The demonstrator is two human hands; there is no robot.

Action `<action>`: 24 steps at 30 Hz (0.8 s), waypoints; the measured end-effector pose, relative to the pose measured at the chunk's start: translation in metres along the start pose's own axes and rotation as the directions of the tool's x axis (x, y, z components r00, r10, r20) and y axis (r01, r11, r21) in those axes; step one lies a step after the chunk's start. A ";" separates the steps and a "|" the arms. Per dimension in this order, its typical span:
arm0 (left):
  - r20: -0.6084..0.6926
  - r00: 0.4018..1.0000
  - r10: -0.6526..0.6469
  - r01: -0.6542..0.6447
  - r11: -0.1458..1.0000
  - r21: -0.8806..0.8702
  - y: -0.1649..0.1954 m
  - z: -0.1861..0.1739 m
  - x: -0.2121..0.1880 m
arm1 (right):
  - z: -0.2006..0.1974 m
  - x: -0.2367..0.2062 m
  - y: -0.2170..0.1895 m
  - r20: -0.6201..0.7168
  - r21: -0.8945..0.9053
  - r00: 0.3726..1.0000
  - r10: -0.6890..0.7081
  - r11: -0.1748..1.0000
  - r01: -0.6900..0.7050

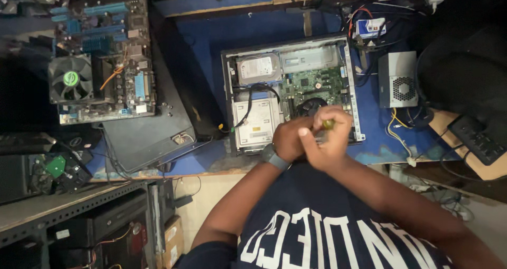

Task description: The person uses a yellow screwdriver to remove screws from a CPU fan and then detaches the fan from the motherboard inside an open desktop case. They then pick up a power supply unit and unscrew its mounting screws.

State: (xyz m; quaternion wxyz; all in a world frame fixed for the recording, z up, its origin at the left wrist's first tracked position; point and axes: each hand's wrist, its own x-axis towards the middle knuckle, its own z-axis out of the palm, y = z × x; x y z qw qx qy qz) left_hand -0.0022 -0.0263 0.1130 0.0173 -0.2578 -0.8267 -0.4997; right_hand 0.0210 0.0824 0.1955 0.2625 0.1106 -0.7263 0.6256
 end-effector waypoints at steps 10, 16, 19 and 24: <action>0.180 0.977 0.111 -0.104 0.993 -0.051 -0.019 0.011 0.001 | -0.061 0.082 0.045 0.929 0.341 0.346 -0.131 0.664 -0.665; -0.044 0.999 0.016 -0.018 0.999 -0.043 -0.020 0.012 -0.001 | -0.014 0.035 -0.006 0.213 -0.030 0.956 0.202 0.979 -0.200; 0.000 1.000 -0.005 0.005 0.995 -0.103 -0.019 0.009 -0.005 | 0.006 0.005 -0.011 0.102 -0.226 0.977 -0.188 0.952 0.207; 0.048 0.995 0.089 -0.090 0.996 0.024 -0.022 0.013 -0.007 | -0.037 0.031 0.038 0.548 0.288 0.813 0.196 0.868 -0.404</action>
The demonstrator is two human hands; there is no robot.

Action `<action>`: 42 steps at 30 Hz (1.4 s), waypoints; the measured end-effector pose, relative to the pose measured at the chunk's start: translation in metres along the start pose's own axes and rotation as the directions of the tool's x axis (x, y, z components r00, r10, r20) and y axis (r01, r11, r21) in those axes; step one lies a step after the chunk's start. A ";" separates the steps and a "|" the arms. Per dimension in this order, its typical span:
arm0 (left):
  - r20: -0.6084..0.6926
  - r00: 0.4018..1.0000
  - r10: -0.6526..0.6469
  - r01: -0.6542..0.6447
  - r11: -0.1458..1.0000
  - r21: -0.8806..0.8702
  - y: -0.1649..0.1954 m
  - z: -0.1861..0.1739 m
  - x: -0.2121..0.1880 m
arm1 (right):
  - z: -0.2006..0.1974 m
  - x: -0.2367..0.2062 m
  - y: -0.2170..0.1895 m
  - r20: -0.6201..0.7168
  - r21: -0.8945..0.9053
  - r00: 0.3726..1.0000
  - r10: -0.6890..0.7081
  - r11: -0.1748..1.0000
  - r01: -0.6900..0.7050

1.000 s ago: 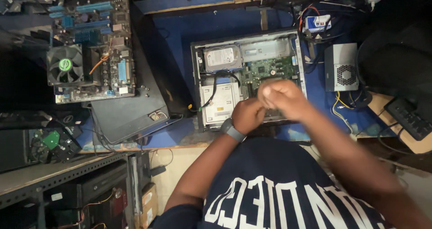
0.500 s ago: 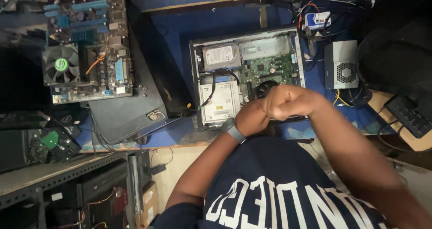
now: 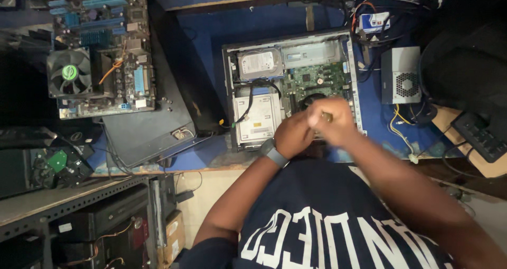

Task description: The person uses a yellow screwdriver to remove screws from a CPU fan and then detaches the fan from the motherboard inside an open desktop case. They then pick up a power supply unit and unscrew its mounting screws.

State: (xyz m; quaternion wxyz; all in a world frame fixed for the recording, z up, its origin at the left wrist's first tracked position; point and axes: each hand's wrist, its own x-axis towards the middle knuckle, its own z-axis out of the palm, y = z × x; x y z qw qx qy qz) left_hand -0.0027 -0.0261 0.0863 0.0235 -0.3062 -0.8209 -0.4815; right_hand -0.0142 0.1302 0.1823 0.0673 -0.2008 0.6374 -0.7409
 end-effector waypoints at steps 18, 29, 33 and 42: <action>0.034 0.998 -0.047 0.046 0.999 0.025 0.000 0.000 0.003 | -0.006 0.009 -0.008 0.117 0.106 0.993 -0.014 0.994 0.002; -0.019 0.982 -0.188 0.188 0.982 0.004 0.002 -0.014 0.014 | 0.036 0.015 -0.042 -0.281 -0.366 0.955 -0.092 0.930 -0.018; -0.019 0.993 -0.120 0.118 0.989 -0.084 0.012 -0.019 0.014 | 0.061 0.002 -0.024 -0.362 -0.471 0.846 -0.392 0.860 0.197; 0.077 0.995 0.064 -0.062 0.998 -0.026 -0.001 -0.009 0.015 | -0.048 0.032 -0.017 0.521 0.169 0.848 0.095 0.963 -0.211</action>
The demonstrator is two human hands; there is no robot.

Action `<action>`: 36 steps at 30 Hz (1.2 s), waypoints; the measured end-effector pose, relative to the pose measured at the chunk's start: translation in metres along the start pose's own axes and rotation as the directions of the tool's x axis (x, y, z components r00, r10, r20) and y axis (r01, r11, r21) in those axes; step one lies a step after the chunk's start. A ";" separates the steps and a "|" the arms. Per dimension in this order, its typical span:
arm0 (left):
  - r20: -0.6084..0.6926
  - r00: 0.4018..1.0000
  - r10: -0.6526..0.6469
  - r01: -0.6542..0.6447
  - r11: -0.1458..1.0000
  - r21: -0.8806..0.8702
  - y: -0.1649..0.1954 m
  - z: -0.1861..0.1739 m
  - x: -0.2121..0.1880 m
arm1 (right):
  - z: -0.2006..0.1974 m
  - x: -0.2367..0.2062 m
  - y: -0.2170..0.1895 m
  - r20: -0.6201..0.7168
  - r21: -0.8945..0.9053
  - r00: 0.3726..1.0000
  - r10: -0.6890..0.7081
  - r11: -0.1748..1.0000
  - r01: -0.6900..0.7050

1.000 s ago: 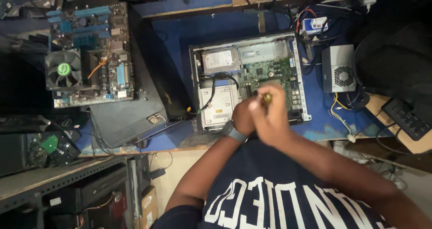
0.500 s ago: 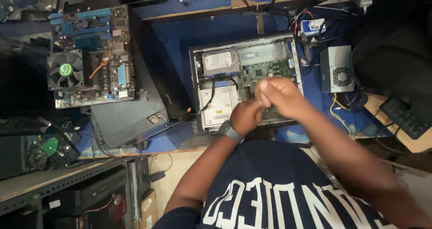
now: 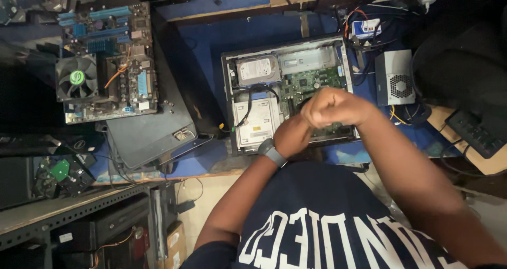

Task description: The person uses a yellow screwdriver to remove screws from a CPU fan and then detaches the fan from the motherboard inside an open desktop case. They then pick up a power supply unit and unscrew its mounting screws.

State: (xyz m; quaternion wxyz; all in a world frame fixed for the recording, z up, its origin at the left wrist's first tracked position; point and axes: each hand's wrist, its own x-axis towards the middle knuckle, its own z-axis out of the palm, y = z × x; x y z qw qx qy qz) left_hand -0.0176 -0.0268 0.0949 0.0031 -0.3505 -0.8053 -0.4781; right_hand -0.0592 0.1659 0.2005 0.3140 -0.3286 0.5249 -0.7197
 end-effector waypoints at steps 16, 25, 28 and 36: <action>-0.112 0.992 -0.065 0.072 0.996 0.058 0.001 0.005 -0.008 | 0.009 0.015 0.006 0.186 -0.061 0.981 0.047 0.997 -0.037; -0.129 0.953 -0.275 0.291 0.948 0.126 -0.003 0.009 -0.014 | 0.109 0.031 0.019 -0.592 -0.714 0.519 -0.617 0.700 0.017; -0.192 0.973 -0.125 0.132 0.991 0.024 0.005 0.002 -0.017 | 0.105 0.030 0.032 -0.490 -0.786 0.543 -0.682 0.615 0.063; -0.128 0.957 -0.259 0.284 0.927 0.244 0.010 0.011 -0.019 | 0.006 0.014 0.009 0.027 0.037 1.000 -0.002 0.999 0.001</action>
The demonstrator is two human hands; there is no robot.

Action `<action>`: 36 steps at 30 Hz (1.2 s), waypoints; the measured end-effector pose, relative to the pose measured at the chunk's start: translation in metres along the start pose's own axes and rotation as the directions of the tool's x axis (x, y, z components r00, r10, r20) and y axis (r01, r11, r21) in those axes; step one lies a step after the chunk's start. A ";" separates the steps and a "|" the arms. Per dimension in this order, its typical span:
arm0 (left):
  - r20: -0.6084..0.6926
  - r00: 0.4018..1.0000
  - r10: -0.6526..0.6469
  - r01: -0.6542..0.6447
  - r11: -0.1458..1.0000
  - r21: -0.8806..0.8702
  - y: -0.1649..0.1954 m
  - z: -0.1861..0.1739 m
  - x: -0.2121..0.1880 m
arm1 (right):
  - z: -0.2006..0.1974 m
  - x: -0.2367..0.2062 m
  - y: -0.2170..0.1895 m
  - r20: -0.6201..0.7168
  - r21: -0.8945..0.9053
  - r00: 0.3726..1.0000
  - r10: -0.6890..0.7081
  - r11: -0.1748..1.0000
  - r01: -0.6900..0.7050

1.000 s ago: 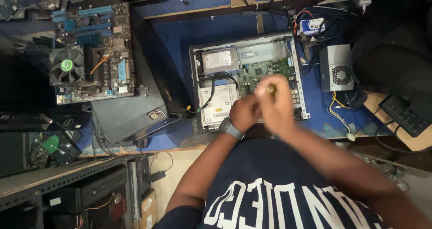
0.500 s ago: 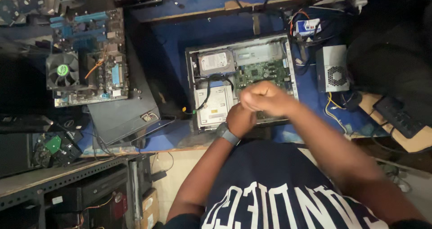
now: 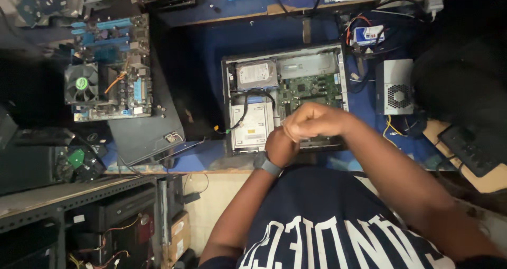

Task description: The person uses a yellow screwdriver to remove screws from a CPU fan and then detaches the fan from the motherboard inside an open desktop case. They then pick up a power supply unit and unscrew its mounting screws.

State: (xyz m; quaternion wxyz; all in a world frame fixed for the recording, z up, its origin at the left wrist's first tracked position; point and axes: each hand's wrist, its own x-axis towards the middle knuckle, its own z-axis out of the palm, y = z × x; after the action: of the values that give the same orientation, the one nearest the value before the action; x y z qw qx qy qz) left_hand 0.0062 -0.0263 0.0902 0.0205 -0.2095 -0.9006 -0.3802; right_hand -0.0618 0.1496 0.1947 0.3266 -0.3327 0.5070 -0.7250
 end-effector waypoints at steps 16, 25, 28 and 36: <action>0.005 1.000 0.019 -0.018 1.000 -0.022 -0.004 0.000 -0.008 | -0.009 -0.006 0.001 0.259 -0.003 0.959 0.114 0.993 -0.117; -0.153 0.988 0.008 -0.039 0.979 -0.201 0.001 -0.009 -0.006 | 0.076 0.003 0.019 -0.466 -0.634 0.707 -0.533 0.758 0.153; 0.022 0.996 0.081 -0.080 0.995 -0.067 -0.007 -0.002 -0.013 | 0.023 -0.004 0.008 -0.136 -0.406 0.985 -0.105 0.913 0.041; -0.118 0.989 -0.090 0.084 0.995 -0.052 -0.012 0.000 -0.010 | 0.073 0.004 -0.001 -0.493 -0.436 0.755 -0.432 0.874 0.215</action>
State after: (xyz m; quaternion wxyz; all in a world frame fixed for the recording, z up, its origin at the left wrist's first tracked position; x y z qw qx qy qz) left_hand 0.0104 -0.0372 0.0799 0.0533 -0.1470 -0.8969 -0.4137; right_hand -0.0046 0.1091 0.2151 -0.0402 -0.2344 0.6365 -0.7337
